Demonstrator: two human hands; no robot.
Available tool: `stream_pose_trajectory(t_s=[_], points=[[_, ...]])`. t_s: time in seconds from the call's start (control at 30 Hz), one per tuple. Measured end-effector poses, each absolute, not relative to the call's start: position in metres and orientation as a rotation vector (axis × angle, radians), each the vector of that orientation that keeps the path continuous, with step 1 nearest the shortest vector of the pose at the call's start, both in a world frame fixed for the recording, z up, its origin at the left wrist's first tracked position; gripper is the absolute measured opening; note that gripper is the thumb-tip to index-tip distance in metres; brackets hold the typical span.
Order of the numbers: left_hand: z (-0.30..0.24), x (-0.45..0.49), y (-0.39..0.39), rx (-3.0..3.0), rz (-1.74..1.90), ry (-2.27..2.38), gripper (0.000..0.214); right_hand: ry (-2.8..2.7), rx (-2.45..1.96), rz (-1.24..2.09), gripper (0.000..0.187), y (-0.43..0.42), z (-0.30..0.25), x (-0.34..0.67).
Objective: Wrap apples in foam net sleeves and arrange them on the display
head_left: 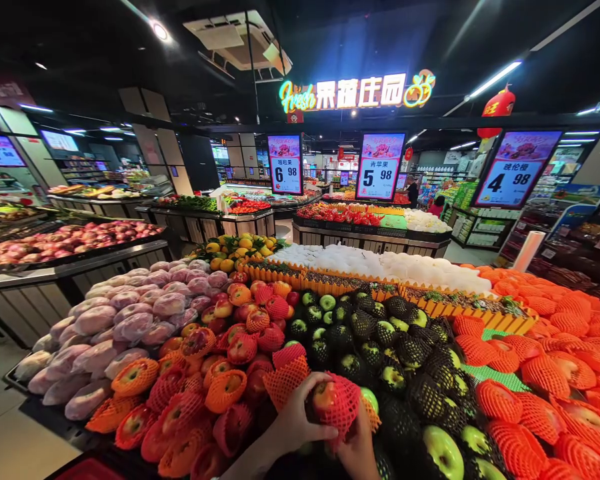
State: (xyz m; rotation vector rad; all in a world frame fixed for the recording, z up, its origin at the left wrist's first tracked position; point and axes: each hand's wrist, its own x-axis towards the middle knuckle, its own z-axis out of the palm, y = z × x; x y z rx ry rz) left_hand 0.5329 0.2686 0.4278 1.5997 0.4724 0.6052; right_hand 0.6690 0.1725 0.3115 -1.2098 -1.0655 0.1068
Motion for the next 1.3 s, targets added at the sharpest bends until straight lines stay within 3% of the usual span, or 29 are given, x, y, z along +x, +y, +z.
stream_pose_trajectory(t_s=[0.23, 0.43, 0.67, 0.87, 1.0, 1.07, 1.2, 1.3], points=[[0.423, 0.530, 0.270, 1.586, 0.701, 0.468, 0.086, -0.961, -1.211, 0.211, 0.056, 0.173, 0.294, 0.675], [0.420, 0.529, 0.273, 1.598, 0.486, 0.490, 0.098, -0.943, -1.211, 0.262, 0.067, 0.170, 0.293, 0.672], [0.432, 0.530, 0.275, 1.754, 0.559, 0.522, 0.094, -1.004, -1.153, 0.277, 0.060, 0.170, 0.295, 0.670], [0.429, 0.534, 0.274, 1.578, 0.629, 0.563, 0.075, -0.997, -1.267, 0.088, 0.051, 0.167, 0.302, 0.677], [0.427, 0.534, 0.281, 1.496, 0.797, 0.697, 0.058, -0.977, -1.339, 0.150, 0.040, 0.161, 0.327, 0.682], [0.428, 0.532, 0.283, 1.512, 0.812, 0.708, 0.057, -1.028, -1.274, 0.219, 0.053, 0.160, 0.338, 0.679], [0.433, 0.527, 0.280, 1.618, 0.765, 0.608, 0.068, -1.076, -1.099, 0.292, 0.107, 0.164, 0.345, 0.667], [0.440, 0.526, 0.273, 1.734, 0.673, 0.560, 0.073, -1.139, -1.188, 0.213, 0.119, 0.167, 0.340, 0.664]])
